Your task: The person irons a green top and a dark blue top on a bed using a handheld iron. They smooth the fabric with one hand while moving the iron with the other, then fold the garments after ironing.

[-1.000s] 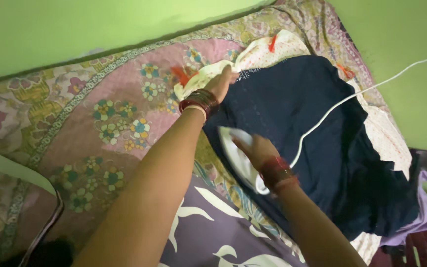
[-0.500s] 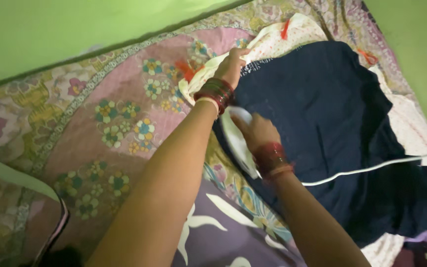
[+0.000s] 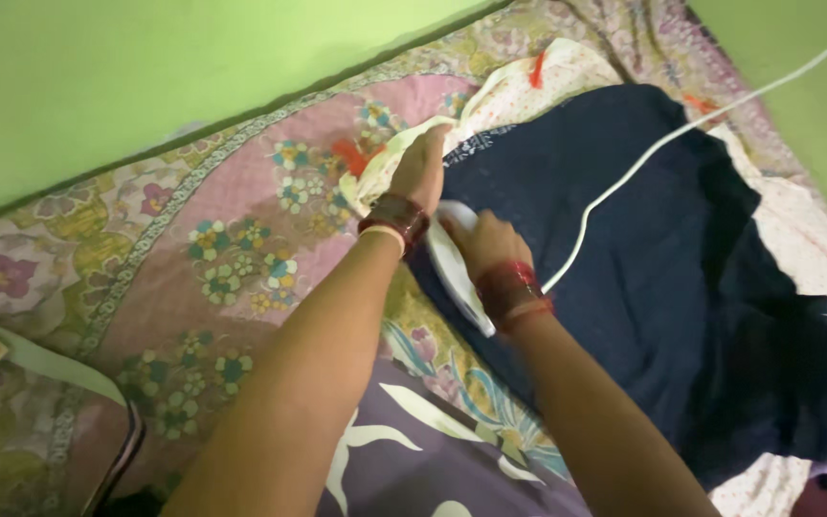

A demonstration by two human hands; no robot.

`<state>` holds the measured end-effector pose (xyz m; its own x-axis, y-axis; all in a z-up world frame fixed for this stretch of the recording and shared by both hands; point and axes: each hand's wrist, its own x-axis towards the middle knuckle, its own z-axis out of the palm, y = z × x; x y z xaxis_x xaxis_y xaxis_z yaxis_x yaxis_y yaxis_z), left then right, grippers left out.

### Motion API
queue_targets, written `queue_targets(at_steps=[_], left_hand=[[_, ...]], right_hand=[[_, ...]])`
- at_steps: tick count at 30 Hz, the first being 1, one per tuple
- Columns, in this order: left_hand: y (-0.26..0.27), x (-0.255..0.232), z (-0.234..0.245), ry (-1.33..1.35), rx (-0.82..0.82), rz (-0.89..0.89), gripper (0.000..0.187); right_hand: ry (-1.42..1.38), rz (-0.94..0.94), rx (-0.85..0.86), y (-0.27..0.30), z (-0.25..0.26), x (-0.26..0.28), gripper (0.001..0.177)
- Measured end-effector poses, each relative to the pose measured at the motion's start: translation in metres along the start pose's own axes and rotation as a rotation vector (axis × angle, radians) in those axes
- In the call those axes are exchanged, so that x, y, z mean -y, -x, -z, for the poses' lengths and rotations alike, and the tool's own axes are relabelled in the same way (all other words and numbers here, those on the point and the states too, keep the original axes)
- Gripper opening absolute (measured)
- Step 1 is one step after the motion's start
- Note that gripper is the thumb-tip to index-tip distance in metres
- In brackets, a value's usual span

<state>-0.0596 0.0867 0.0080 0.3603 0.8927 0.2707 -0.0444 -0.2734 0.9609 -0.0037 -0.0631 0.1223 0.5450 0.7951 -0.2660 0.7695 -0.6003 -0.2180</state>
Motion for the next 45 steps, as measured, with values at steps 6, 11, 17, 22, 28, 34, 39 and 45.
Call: queue_targets(at_steps=[6,11,17,22,28,34,39,45], left_hand=[[0.009,0.021,-0.034,-0.597,0.512,0.179,0.043],[0.008,0.038,-0.047,-0.729,0.508,0.229,0.035],[-0.007,0.017,-0.062,-0.76,0.369,0.361,0.038],[-0.011,0.002,-0.064,-0.774,0.289,0.436,0.053],[-0.004,-0.011,-0.056,-0.797,0.344,0.457,0.036],[0.042,-0.03,-0.087,-1.235,0.324,0.22,0.048],[0.072,-0.031,-0.122,-1.065,0.208,-0.021,0.064],[0.077,-0.01,-0.139,-1.097,0.15,0.0,0.061]], right_hand=[[0.174,-0.049,0.033,0.05,0.014,-0.106,0.064],[0.095,-0.274,0.017,0.052,0.012,-0.133,0.08],[0.143,-0.071,-0.038,-0.028,0.011,-0.094,0.063],[0.199,0.097,-0.096,-0.118,0.019,-0.052,0.049],[0.147,0.178,-0.026,-0.107,0.031,-0.073,0.058],[0.484,0.116,0.145,-0.004,0.033,-0.186,0.053],[0.345,-0.229,0.087,0.061,0.034,-0.271,0.041],[0.273,-0.235,0.086,0.03,0.04,-0.26,0.057]])
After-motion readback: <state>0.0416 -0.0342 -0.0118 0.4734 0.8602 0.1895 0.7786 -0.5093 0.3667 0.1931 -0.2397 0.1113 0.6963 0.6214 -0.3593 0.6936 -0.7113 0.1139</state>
